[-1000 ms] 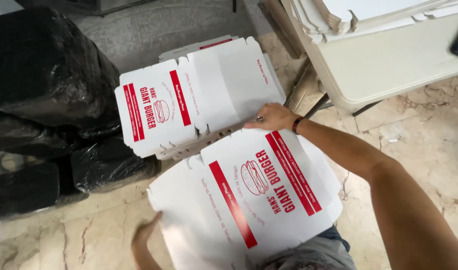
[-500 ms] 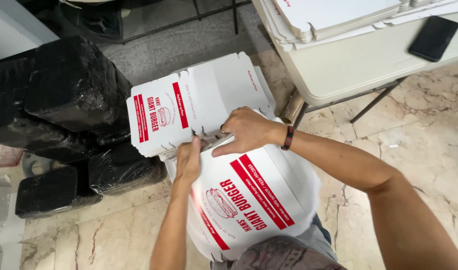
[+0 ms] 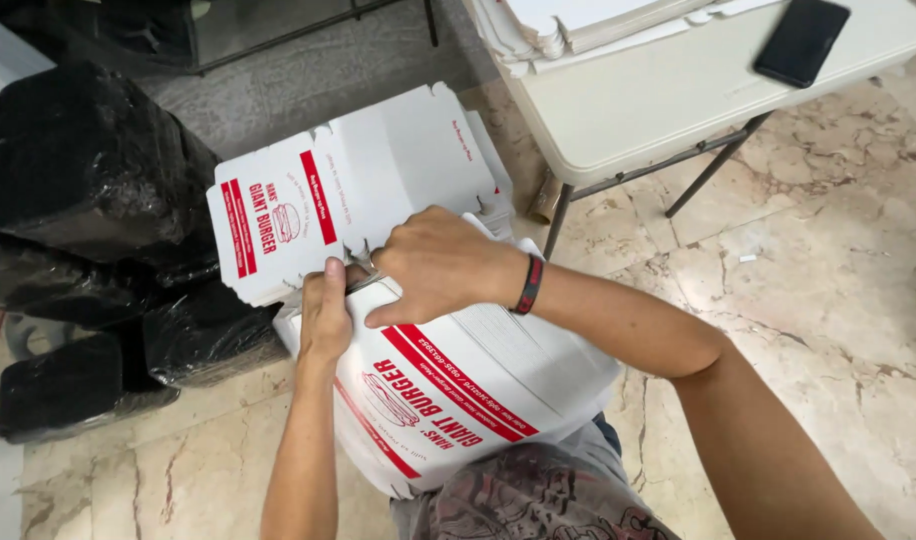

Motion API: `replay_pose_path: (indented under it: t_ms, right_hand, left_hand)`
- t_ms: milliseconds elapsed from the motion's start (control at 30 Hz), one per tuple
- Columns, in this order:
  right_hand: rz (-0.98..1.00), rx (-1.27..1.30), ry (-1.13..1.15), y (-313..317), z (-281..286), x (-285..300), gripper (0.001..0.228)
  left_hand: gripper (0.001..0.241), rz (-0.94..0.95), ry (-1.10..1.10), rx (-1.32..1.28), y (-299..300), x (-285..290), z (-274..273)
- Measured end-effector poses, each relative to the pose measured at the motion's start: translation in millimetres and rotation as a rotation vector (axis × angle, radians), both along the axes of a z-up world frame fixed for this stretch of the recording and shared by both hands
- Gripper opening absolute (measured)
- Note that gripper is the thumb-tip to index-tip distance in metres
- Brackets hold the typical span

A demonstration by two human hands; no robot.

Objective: Organizing and stacking flat cardboard burger boxes on a table.

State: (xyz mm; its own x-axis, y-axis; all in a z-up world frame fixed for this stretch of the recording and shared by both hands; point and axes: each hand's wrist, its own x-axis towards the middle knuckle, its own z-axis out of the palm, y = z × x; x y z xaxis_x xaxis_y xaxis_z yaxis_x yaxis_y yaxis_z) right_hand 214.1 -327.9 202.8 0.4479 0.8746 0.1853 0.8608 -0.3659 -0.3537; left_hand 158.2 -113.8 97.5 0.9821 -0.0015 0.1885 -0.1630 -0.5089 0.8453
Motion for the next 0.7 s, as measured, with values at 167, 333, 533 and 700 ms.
replay_pose_path:
  t_ms: [167,333,533,700]
  right_hand:
    - [0.082,0.01,-0.001,8,-9,9,0.07]
    - [-0.023,-0.088,-0.102,17,6,0,0.056]
    - [-0.044,0.291,-0.393,-8,-9,-20,0.056]
    - [-0.111,0.84,0.01,-96,-6,-25,0.039]
  left_hand:
    - [0.077,0.088,0.336,-0.007,-6,-9,35]
    - [0.083,0.12,0.212,0.136,-24,1,37]
    - [0.075,0.145,0.03,0.116,-16,-2,-2]
    - [0.071,0.158,-0.042,-0.012,-11,-16,-2]
